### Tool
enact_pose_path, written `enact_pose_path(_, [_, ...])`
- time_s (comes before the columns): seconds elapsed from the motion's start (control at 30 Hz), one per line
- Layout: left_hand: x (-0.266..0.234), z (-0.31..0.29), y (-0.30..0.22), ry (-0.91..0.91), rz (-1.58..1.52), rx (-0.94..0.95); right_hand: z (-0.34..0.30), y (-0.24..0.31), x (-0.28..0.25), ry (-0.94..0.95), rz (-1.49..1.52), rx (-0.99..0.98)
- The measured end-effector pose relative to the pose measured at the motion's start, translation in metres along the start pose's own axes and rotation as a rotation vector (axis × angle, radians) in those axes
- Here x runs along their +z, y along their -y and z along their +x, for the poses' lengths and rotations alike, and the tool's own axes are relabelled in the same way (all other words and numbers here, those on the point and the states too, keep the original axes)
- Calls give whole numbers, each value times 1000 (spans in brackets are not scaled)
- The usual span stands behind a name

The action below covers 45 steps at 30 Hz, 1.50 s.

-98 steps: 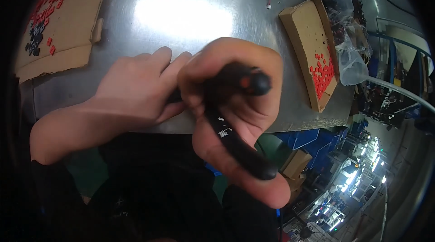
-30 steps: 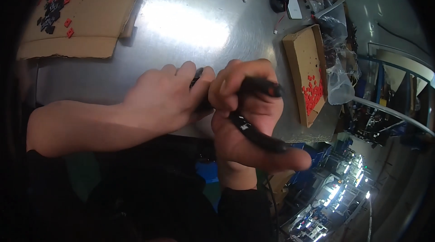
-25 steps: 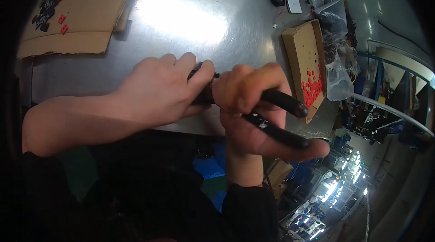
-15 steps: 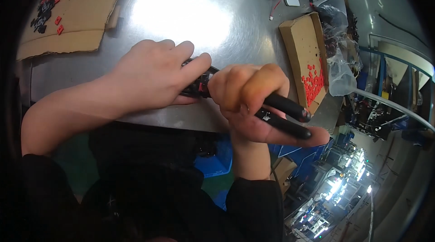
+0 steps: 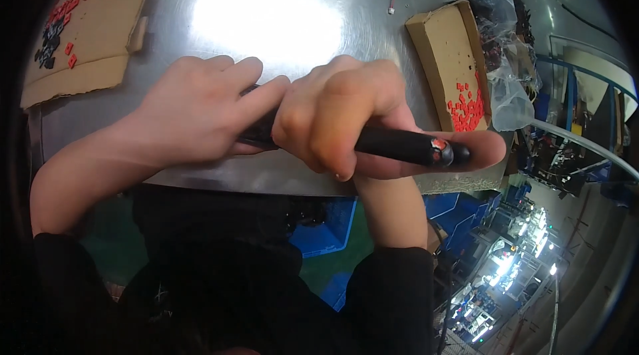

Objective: Assemble small electronic devices by combining plastic housings with internal components and using pliers to secure parts.

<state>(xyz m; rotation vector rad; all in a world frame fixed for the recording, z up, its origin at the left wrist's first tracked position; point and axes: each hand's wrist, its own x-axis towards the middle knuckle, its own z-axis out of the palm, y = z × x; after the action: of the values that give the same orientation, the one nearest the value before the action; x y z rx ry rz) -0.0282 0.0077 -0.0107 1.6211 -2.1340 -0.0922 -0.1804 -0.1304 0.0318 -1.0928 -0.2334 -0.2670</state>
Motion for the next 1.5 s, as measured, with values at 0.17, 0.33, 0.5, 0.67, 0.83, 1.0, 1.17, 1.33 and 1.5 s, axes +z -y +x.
enact_pose_path(0.17, [-1, 2, 1, 16, -35, 7, 3, 3, -1, 90, 44, 61])
enact_pose_path(0.33, [-1, 1, 0, 67, 28, 4, 13, -1, -5, 261, 91, 54])
enact_pose_path(0.5, [-2, 0, -2, 48, 48, -37, 55, -3, -16, 686, 99, 159])
enact_pose_path(0.67, [-4, 5, 1, 141, -184, -66, 67, -14, -24, 880, 146, 207])
enact_pose_path(0.83, [-11, 9, -2, 207, -212, -90, 73, -17, -30, 1065, 183, 250])
enact_pose_path(1.0, [-4, 0, 1, 127, -238, -86, 78, -18, -30, 1248, 221, 267])
enact_pose_path(1.17, [-9, 4, -9, 41, 11, -29, 7, 29, -21, 236, -17, -185])
enact_pose_path(1.33, [-10, -4, -15, 14, 59, -51, 1, 18, -2, -168, -48, -228])
enact_pose_path(1.5, [-10, -2, -18, 30, 29, -96, -2, 11, 25, -388, -81, -164])
